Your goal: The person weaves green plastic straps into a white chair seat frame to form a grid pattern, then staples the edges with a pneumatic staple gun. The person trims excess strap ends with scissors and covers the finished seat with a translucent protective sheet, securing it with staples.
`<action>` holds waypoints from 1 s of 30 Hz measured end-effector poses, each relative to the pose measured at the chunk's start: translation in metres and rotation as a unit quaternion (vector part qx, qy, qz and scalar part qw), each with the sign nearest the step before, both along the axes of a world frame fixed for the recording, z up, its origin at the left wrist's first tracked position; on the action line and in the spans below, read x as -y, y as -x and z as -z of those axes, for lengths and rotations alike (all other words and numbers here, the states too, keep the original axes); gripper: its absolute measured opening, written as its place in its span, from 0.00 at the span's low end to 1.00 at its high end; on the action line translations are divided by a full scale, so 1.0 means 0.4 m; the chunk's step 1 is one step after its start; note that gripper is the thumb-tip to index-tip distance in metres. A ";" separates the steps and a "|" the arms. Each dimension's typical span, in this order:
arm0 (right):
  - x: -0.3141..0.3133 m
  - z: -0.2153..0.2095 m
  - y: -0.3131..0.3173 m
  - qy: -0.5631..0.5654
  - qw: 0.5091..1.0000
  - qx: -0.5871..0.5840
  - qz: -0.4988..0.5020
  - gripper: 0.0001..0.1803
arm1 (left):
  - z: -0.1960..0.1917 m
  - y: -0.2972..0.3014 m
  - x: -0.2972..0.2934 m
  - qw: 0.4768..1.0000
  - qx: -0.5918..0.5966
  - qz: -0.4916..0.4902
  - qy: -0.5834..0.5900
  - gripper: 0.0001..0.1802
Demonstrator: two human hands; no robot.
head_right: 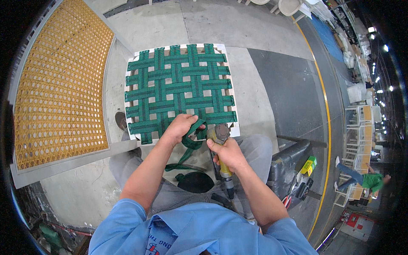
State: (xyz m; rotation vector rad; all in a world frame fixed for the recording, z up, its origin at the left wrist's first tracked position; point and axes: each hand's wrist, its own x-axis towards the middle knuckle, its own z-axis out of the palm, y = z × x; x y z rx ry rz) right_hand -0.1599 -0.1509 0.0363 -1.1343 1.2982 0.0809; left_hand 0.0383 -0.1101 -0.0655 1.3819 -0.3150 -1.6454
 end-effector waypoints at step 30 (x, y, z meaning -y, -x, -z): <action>0.115 -0.372 0.633 0.252 0.931 0.007 0.264 0.20 | -0.065 0.065 -0.108 0.956 0.223 0.155 0.115 0.18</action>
